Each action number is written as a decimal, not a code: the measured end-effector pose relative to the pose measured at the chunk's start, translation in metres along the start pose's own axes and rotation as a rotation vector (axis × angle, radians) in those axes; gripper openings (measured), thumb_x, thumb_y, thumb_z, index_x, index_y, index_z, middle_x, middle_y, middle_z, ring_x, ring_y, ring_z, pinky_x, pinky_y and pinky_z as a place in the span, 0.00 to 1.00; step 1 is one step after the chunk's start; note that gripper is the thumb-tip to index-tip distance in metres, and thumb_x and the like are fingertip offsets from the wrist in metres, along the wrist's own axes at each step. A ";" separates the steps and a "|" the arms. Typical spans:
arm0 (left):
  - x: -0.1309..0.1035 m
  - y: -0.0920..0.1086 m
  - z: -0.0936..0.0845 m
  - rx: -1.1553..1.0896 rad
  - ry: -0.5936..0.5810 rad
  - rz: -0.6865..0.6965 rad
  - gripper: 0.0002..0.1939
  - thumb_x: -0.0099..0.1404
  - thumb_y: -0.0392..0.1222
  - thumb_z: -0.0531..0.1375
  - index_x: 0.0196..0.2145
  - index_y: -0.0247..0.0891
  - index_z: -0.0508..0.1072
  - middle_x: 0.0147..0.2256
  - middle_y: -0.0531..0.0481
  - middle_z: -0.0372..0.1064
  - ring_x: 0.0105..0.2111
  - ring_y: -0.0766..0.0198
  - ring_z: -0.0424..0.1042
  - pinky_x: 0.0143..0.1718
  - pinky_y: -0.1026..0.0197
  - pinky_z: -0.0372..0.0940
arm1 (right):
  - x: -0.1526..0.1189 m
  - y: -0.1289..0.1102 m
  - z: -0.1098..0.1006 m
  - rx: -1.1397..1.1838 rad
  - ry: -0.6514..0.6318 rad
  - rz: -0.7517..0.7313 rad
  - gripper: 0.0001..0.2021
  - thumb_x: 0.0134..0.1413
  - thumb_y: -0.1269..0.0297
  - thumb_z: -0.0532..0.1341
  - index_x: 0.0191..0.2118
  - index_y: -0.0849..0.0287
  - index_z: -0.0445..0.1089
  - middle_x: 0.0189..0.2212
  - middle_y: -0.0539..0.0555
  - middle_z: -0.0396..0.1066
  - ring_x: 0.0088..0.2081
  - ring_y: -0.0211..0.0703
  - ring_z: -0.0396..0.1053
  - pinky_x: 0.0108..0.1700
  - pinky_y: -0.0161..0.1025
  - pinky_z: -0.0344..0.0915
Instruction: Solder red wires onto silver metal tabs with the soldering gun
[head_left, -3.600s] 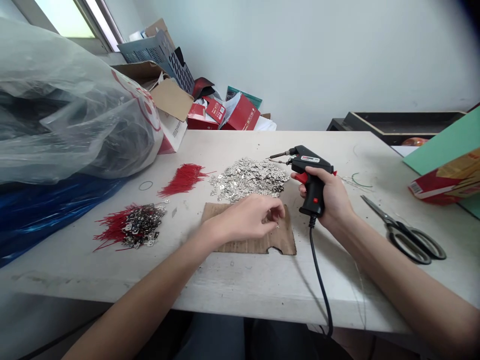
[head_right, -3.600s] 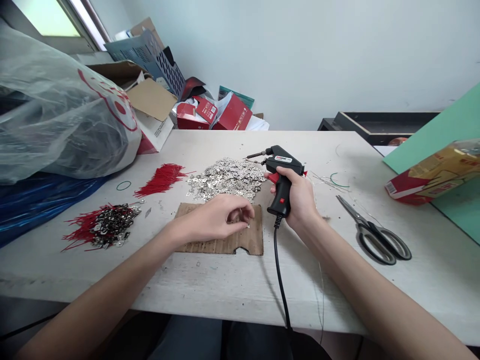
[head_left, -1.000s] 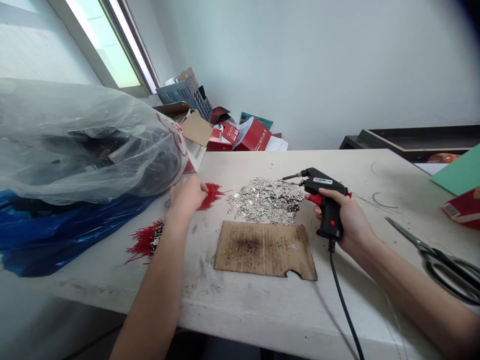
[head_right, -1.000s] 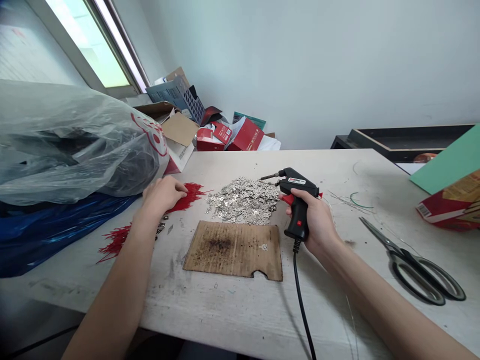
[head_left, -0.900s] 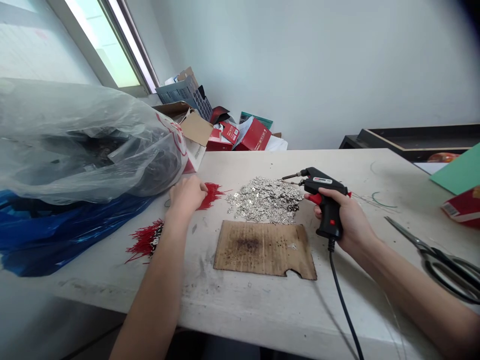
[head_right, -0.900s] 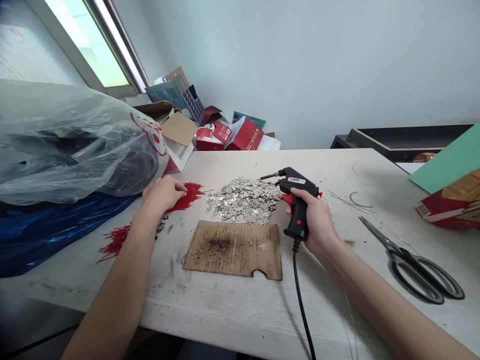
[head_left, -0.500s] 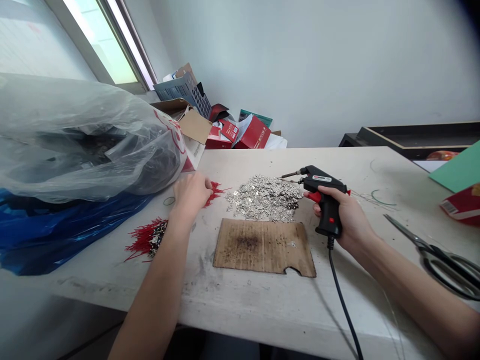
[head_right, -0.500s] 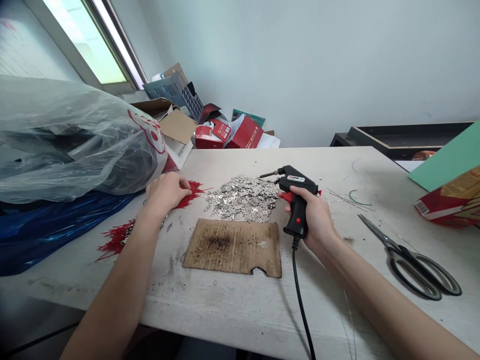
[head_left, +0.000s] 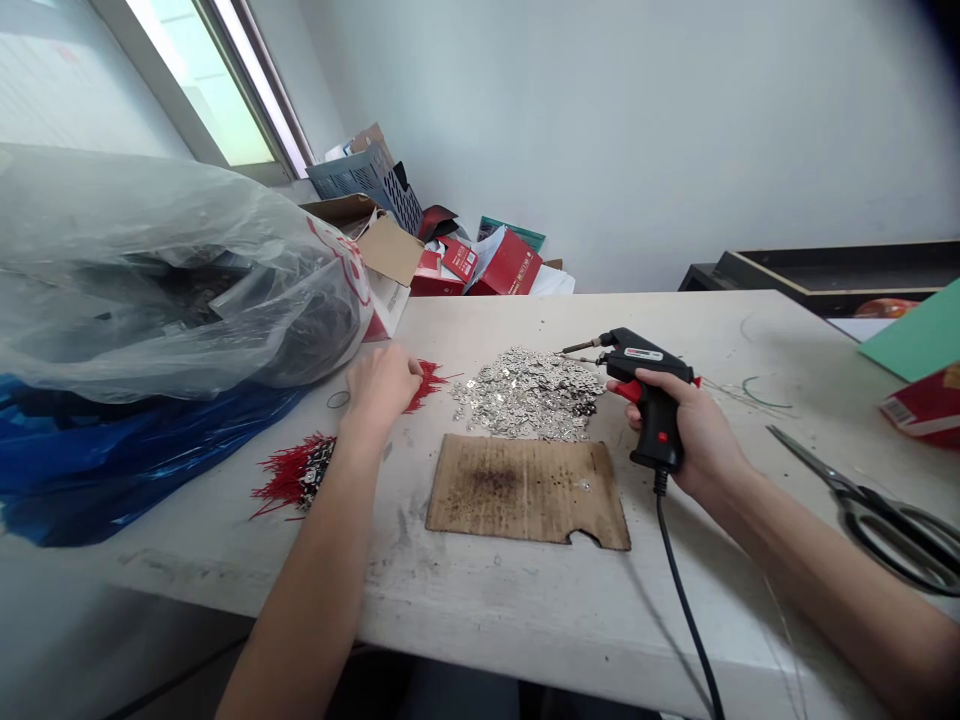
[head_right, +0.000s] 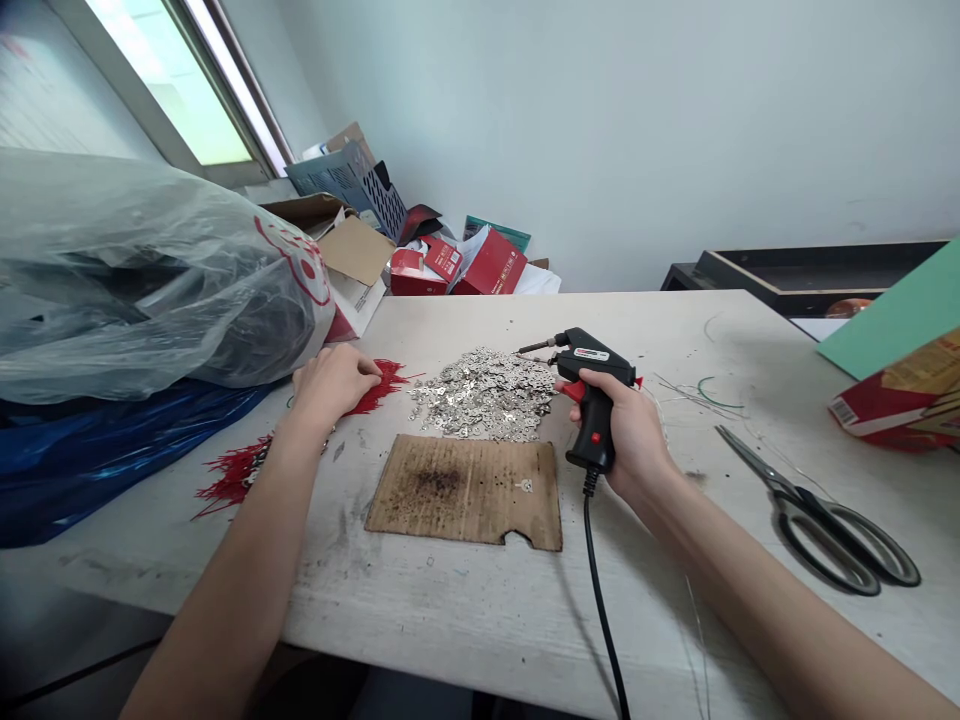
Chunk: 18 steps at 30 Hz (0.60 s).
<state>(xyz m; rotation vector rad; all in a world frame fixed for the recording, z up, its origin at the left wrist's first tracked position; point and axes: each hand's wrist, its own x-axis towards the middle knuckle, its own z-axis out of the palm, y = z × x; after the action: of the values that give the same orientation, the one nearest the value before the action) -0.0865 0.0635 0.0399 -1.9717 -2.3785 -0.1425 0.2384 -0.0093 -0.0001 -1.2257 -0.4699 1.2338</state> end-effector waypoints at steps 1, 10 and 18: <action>0.000 0.000 0.000 0.001 0.008 0.000 0.13 0.72 0.41 0.66 0.48 0.49 0.90 0.54 0.40 0.85 0.56 0.37 0.81 0.51 0.47 0.74 | 0.000 0.000 0.000 -0.004 0.001 0.000 0.07 0.63 0.66 0.69 0.43 0.64 0.82 0.40 0.59 0.84 0.21 0.33 0.67 0.14 0.29 0.60; -0.008 0.010 -0.001 -0.017 0.092 0.039 0.13 0.75 0.45 0.65 0.51 0.47 0.89 0.50 0.37 0.85 0.53 0.37 0.82 0.50 0.44 0.75 | 0.001 -0.001 0.002 -0.012 0.002 -0.029 0.06 0.62 0.67 0.69 0.43 0.61 0.81 0.39 0.58 0.84 0.21 0.33 0.66 0.16 0.28 0.61; -0.017 0.031 -0.002 -0.224 -0.001 0.319 0.06 0.72 0.43 0.68 0.42 0.42 0.86 0.45 0.43 0.86 0.48 0.49 0.81 0.50 0.51 0.71 | 0.001 0.000 0.001 -0.017 -0.010 -0.034 0.06 0.59 0.66 0.70 0.41 0.61 0.80 0.38 0.58 0.84 0.22 0.33 0.66 0.16 0.28 0.60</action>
<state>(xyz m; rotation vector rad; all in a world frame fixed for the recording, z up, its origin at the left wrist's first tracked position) -0.0529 0.0522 0.0416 -2.4171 -2.0900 -0.4080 0.2383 -0.0077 0.0001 -1.2217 -0.5072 1.2099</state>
